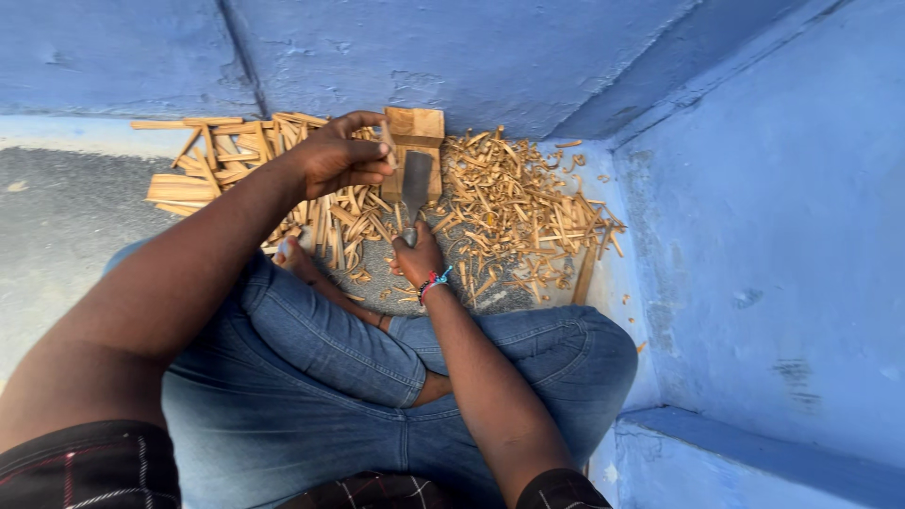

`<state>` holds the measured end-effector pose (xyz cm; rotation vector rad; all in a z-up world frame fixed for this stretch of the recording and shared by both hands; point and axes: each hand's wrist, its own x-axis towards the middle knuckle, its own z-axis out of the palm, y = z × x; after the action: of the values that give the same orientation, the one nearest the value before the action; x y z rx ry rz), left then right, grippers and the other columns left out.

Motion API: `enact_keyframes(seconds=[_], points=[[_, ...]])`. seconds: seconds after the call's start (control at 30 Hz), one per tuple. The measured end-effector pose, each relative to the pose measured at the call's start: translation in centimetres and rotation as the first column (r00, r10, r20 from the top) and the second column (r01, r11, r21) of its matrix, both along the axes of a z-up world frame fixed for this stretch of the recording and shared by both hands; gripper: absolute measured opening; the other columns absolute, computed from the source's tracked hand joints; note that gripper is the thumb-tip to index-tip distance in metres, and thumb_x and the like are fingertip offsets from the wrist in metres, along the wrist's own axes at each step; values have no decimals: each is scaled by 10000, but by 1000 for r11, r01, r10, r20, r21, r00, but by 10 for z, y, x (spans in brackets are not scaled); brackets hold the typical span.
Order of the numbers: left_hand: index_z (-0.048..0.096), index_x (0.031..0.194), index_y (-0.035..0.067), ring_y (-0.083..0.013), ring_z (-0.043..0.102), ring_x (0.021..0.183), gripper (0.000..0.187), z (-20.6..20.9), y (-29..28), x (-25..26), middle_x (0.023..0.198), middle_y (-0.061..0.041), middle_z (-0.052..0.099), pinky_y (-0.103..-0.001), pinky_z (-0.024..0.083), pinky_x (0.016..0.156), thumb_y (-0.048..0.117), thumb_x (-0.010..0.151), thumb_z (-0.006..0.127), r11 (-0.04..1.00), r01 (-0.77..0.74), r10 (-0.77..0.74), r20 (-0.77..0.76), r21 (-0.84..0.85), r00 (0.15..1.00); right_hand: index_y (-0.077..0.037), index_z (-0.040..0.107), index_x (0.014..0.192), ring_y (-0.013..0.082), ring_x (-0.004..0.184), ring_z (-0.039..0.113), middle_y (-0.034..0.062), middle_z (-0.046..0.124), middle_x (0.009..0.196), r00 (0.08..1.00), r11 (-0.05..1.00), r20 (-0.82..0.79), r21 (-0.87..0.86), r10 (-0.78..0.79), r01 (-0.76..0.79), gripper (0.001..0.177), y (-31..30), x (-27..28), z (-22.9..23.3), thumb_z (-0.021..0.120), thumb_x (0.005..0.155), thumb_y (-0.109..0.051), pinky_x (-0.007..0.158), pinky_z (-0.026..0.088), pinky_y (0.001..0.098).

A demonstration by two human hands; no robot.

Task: The person scrapes a piece of wood using a handheld scraper while sitting on the floor among wood shavings.

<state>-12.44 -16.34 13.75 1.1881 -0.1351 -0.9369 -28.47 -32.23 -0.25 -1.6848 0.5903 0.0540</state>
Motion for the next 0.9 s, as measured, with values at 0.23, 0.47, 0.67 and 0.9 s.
enact_keyframes(seconds=[0.23,0.47,0.67,0.9], points=[[440,1509,145,-180,740,780,665,-14,-14,8,1025,-133,699,-268,649,684,61,909,714,990,86,-106,185,114,977,-5,536,1187,166,548,663,93,641,771,999,999,27,29,-31,31,285,-3,2,-21,668,963,-122,459,559,325],[542,1412,135,-278,729,965,613,-61,-61,13,1121,-196,727,-388,591,856,116,847,780,717,-108,-353,493,689,795,-38,652,1161,141,509,622,57,659,761,939,941,261,-195,-223,278,275,-1,0,-41,738,910,-107,423,504,301],[612,1318,103,-340,692,1094,542,-90,-63,19,1184,-188,712,-441,543,967,243,840,825,631,-284,-495,656,722,569,-67,600,1209,137,473,615,59,639,734,911,918,137,-20,-390,396,311,-5,1,-25,696,922,-137,385,496,294],[589,1334,109,-308,743,1012,552,-80,-53,20,1050,-146,755,-441,561,938,335,878,802,686,-228,-412,627,691,662,-38,561,1228,142,509,656,86,671,796,935,934,83,-67,-344,350,331,-2,3,-12,681,948,-168,428,543,293]])
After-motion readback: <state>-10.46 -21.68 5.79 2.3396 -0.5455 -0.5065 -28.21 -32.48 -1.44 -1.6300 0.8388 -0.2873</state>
